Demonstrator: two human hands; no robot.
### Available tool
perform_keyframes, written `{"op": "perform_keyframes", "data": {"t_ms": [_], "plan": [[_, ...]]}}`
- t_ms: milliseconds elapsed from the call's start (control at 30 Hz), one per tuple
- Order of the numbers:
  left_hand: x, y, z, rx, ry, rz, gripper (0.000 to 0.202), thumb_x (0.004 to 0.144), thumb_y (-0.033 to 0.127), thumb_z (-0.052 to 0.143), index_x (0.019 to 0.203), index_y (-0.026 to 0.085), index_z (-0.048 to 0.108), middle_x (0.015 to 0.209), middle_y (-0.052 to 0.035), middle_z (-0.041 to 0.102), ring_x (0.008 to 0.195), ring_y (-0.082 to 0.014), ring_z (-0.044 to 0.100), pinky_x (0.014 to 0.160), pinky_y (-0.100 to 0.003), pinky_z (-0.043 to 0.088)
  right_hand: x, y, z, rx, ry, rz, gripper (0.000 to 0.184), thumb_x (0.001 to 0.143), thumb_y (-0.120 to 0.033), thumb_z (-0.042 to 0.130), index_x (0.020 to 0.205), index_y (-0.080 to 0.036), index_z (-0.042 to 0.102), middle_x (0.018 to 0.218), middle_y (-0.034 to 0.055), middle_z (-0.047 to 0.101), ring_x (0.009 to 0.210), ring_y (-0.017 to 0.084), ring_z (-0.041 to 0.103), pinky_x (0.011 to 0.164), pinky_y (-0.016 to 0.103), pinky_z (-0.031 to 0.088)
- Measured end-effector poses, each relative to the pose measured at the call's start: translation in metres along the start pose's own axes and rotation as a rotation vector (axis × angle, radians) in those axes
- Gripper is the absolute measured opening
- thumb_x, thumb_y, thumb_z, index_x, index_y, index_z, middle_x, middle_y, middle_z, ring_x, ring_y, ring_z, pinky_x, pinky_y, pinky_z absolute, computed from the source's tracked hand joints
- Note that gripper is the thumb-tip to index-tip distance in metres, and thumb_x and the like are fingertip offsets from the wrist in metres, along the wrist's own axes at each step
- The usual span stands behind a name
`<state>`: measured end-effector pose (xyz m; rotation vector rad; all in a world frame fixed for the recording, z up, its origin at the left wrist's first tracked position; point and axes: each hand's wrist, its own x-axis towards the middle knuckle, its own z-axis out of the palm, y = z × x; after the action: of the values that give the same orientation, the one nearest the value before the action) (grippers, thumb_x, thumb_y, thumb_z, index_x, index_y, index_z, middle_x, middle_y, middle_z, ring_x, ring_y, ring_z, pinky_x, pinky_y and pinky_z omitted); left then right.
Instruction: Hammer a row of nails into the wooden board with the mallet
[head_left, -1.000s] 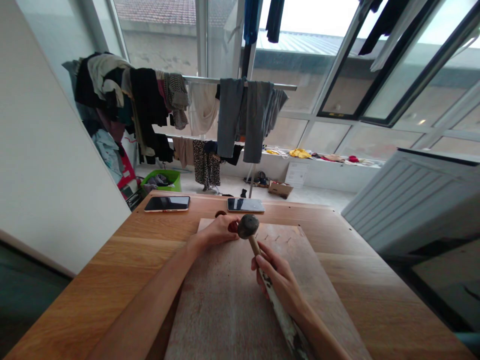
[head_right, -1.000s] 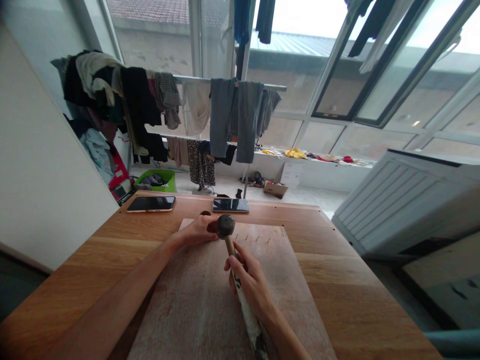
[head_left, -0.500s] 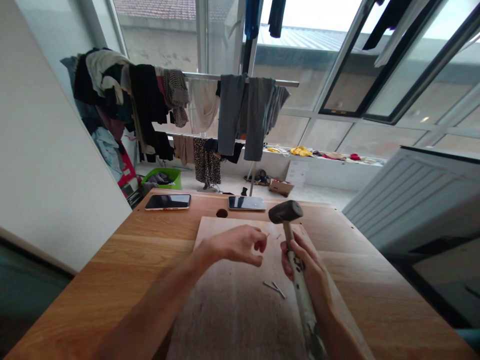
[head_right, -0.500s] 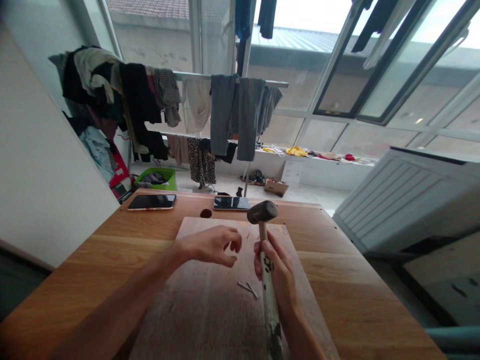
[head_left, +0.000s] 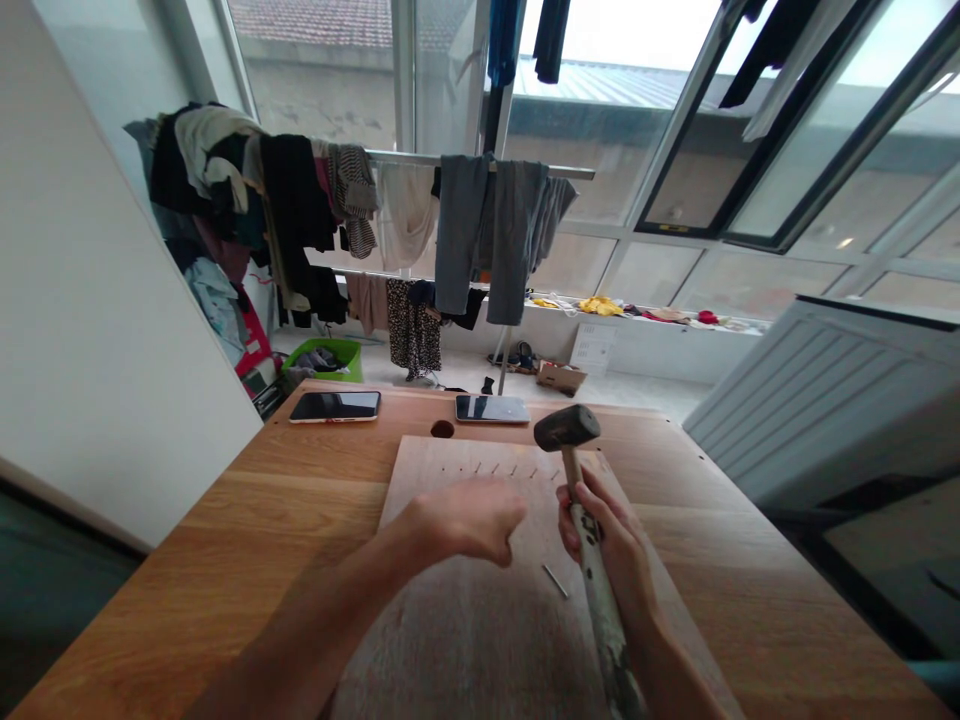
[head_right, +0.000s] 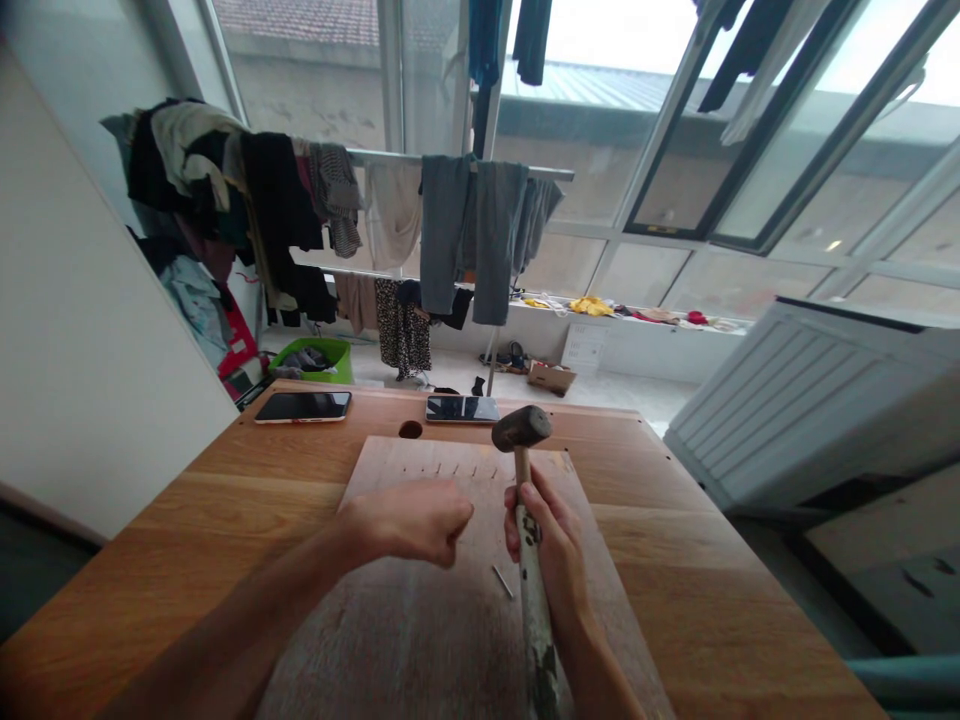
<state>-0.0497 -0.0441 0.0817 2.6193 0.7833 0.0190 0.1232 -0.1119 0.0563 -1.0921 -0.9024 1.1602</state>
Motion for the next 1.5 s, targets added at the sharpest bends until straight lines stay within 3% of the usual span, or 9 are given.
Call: {"op": "perform_keyframes", "data": {"t_ms": [167,300,400,533,933,1300,1500], "plan": [[-0.017,-0.042,-0.032,-0.049,0.113,-0.280,0.012,0.063,0.008,0.069,0.065,0.018,0.064,0.058,0.0010,0.054,0.054,-0.0126,0.048,0.053,-0.024,0.035,-0.001,-0.001,0.002,0.022,0.004,0.032,0.041,0.079,-0.046,0.071,0.107,-0.018,0.060,0.069,-0.0027,0.056,0.040,0.007,0.044,0.034,0.019,0.032],[-0.018,-0.075,-0.031,-0.069,0.151,-0.307,0.009,0.069,0.008,0.064,0.068,0.017,0.065,0.069,-0.0021,0.062,0.061,-0.0137,0.054,0.057,-0.024,0.035,-0.002,-0.001,0.004,-0.006,-0.022,0.038,0.039,0.081,-0.048,0.068,0.103,-0.018,0.061,0.060,-0.0040,0.053,0.038,0.007,0.042,0.034,0.019,0.030],[-0.014,-0.087,-0.023,-0.091,0.186,-0.294,0.010,0.071,0.008,0.062,0.068,0.017,0.065,0.070,-0.0024,0.062,0.061,-0.0131,0.054,0.057,-0.024,0.035,-0.002,0.001,0.005,-0.028,-0.018,0.034,0.038,0.081,-0.048,0.068,0.103,-0.018,0.061,0.058,-0.0045,0.052,0.038,0.008,0.041,0.034,0.019,0.030],[-0.010,-0.088,-0.018,-0.161,0.246,-0.293,0.010,0.071,0.008,0.062,0.068,0.017,0.065,0.068,-0.0017,0.062,0.060,-0.0124,0.053,0.060,-0.023,0.036,-0.002,0.003,0.005,-0.045,-0.018,0.034,0.039,0.082,-0.049,0.068,0.105,-0.018,0.061,0.058,-0.0041,0.053,0.038,0.008,0.041,0.034,0.020,0.031],[-0.009,-0.079,-0.023,-0.222,0.206,-0.210,0.014,0.072,0.006,0.059,0.073,0.014,0.071,0.069,-0.0007,0.063,0.062,-0.0111,0.054,0.056,-0.021,0.034,-0.002,0.007,0.005,-0.039,-0.019,0.035,0.042,0.080,-0.048,0.069,0.108,-0.019,0.064,0.072,-0.0010,0.059,0.038,0.007,0.044,0.032,0.020,0.033],[-0.006,-0.096,-0.012,-0.287,0.209,-0.197,0.013,0.073,0.011,0.062,0.077,0.014,0.074,0.072,-0.0016,0.068,0.066,-0.0121,0.059,0.059,-0.020,0.040,-0.003,0.003,0.010,-0.061,-0.036,0.047,0.047,0.078,-0.050,0.070,0.111,-0.018,0.063,0.070,-0.0008,0.059,0.037,0.007,0.043,0.031,0.021,0.032],[-0.006,-0.107,-0.006,-0.370,0.184,-0.211,0.011,0.073,0.018,0.067,0.080,0.014,0.073,0.071,-0.0008,0.066,0.065,-0.0118,0.058,0.057,-0.020,0.040,-0.004,0.003,0.021,-0.075,-0.145,0.094,0.048,0.080,-0.049,0.068,0.117,-0.020,0.062,0.074,-0.0018,0.058,0.037,0.006,0.043,0.030,0.019,0.032]]}}
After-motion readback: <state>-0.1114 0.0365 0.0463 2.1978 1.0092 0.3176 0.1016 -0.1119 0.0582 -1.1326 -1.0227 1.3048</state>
